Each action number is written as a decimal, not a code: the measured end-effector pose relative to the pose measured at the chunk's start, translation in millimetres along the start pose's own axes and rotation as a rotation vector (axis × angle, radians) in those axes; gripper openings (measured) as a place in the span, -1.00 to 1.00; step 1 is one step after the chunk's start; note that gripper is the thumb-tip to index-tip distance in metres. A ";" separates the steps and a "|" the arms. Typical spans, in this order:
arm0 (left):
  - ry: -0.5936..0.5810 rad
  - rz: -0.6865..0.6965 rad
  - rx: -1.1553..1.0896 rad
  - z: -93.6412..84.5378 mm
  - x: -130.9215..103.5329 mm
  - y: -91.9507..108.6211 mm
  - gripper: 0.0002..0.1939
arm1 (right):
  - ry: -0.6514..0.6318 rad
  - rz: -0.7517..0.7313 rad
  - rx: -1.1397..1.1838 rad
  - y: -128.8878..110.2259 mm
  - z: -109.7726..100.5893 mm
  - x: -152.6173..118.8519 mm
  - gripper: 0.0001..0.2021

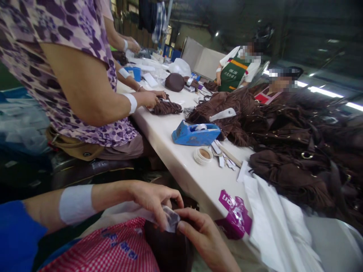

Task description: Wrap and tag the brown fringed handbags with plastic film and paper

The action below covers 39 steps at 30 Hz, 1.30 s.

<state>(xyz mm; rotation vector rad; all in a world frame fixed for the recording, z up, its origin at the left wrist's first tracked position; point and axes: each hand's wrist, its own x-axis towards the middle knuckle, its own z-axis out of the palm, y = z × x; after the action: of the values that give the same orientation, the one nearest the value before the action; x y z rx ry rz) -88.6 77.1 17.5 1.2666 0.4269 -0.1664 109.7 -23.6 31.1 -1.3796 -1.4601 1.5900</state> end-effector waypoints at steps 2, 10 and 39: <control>0.074 0.000 0.081 6.1 -1.7 9.0 -0.32 | 0.063 -0.017 -0.017 -4.7 5.9 -0.2 -0.81; 0.245 0.050 0.618 16.0 6.0 53.5 -0.55 | 0.279 -0.117 0.225 5.2 6.9 1.7 -0.87; 0.394 -0.126 0.545 30.5 3.3 9.9 -0.80 | 0.951 0.280 -1.170 11.1 -146.2 -38.5 -0.69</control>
<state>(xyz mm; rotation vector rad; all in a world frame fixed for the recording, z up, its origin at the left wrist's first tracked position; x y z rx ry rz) -75.4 51.5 32.1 1.8192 0.8399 -0.1435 259.3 -9.2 51.2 -2.5178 -1.5442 -0.1385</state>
